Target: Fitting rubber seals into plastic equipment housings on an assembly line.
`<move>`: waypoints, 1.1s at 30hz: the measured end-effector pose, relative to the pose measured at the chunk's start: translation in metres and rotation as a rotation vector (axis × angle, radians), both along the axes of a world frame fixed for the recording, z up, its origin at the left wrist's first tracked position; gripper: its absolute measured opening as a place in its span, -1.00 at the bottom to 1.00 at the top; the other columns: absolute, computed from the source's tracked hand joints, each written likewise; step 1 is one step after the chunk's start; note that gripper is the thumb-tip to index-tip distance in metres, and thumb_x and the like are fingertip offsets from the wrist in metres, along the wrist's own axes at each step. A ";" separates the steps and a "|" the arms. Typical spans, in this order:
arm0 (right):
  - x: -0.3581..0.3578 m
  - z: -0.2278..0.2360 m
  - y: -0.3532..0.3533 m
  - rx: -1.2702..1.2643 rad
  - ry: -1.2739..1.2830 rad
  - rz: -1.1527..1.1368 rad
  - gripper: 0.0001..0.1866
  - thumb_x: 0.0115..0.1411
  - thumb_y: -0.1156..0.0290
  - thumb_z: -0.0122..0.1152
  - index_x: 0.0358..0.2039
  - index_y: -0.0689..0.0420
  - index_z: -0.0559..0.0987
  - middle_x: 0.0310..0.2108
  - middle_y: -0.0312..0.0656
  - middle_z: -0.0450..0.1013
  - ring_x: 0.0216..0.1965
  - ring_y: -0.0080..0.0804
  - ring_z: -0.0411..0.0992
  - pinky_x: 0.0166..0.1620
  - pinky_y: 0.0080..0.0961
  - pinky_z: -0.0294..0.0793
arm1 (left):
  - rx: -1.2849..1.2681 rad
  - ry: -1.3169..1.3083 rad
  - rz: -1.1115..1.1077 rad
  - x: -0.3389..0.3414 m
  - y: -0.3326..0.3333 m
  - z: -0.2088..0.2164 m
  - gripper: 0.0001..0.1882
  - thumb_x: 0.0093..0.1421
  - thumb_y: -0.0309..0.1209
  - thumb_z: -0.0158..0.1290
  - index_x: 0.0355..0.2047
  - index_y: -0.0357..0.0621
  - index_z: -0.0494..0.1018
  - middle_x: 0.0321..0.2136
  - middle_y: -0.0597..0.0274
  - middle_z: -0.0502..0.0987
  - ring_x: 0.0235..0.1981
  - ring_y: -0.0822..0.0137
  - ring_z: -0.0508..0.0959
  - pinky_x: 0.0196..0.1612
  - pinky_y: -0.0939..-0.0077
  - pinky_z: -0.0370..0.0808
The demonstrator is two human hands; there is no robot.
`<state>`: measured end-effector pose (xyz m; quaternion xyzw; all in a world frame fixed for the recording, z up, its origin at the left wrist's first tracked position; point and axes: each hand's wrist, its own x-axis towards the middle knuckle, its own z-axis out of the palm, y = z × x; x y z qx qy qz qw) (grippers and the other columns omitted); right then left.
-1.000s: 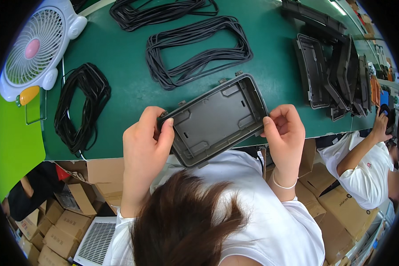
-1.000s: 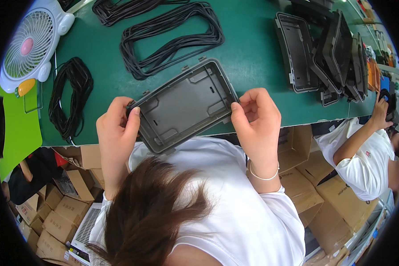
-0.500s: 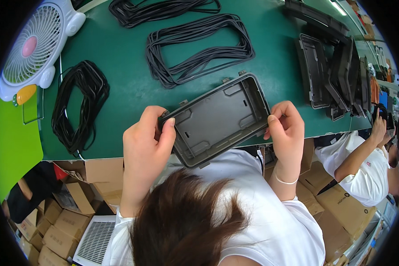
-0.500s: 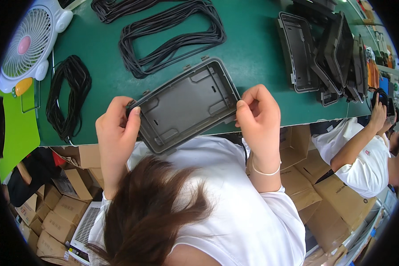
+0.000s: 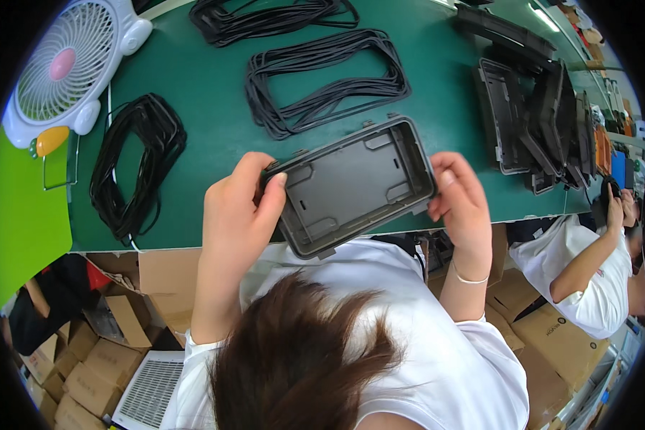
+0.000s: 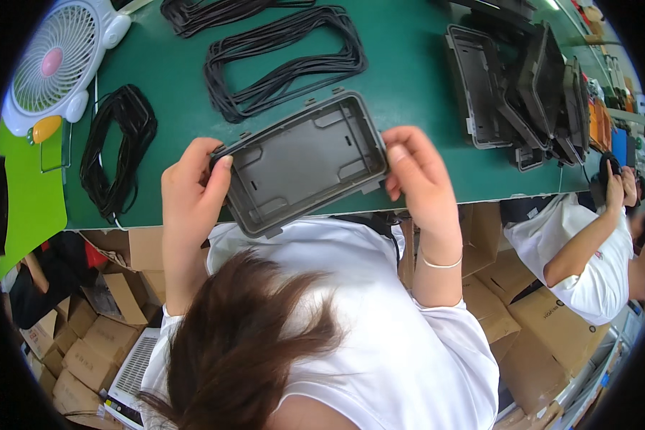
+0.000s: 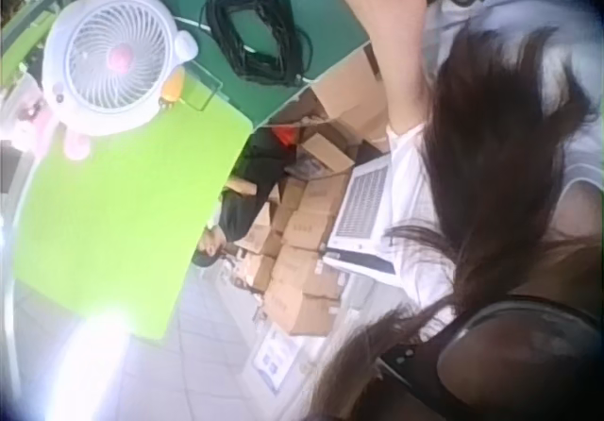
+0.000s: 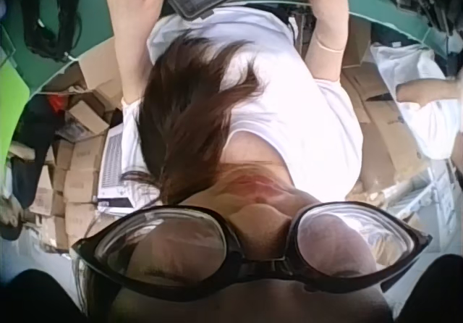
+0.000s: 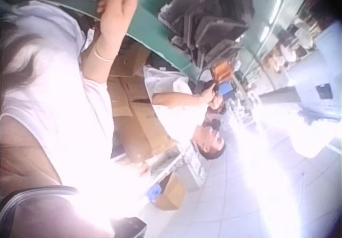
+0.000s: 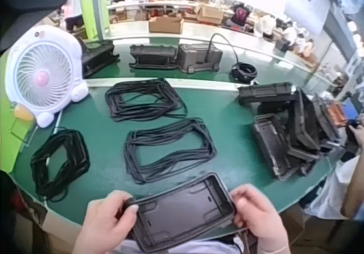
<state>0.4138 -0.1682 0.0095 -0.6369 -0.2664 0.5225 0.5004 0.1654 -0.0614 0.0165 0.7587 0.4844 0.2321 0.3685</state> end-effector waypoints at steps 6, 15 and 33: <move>-0.023 -0.004 0.018 0.260 -0.907 0.152 -0.77 0.20 0.51 -0.11 -0.15 0.30 0.41 -0.44 -0.05 0.29 -0.42 -0.18 0.27 -0.31 -0.43 0.30 | -0.168 -0.165 0.021 -0.009 0.004 -0.002 -0.86 0.16 -0.46 -0.02 -0.29 -0.26 0.39 -0.70 0.19 0.36 -0.69 0.42 0.34 -0.59 0.58 0.26; -0.020 -0.009 0.021 0.291 -0.890 0.136 -0.78 0.20 0.50 -0.09 -0.17 0.28 0.44 -0.49 -0.12 0.28 -0.48 -0.29 0.24 -0.37 -0.47 0.26 | 0.044 -0.164 0.053 -0.005 0.005 0.010 -0.92 -0.02 -0.63 0.06 -0.50 -0.27 0.39 -0.58 0.27 0.36 -0.62 0.49 0.37 -0.58 0.66 0.30; -0.023 -0.011 0.019 0.284 -0.865 0.110 -0.74 0.22 0.47 -0.14 -0.16 0.34 0.43 -0.48 -0.20 0.24 -0.46 -0.45 0.19 -0.35 -0.61 0.19 | -0.855 -0.470 -0.113 -0.030 0.020 -0.014 -0.66 0.29 -0.19 -0.13 -0.57 -0.08 0.24 -0.73 0.43 0.30 -0.72 0.64 0.25 -0.69 0.76 0.18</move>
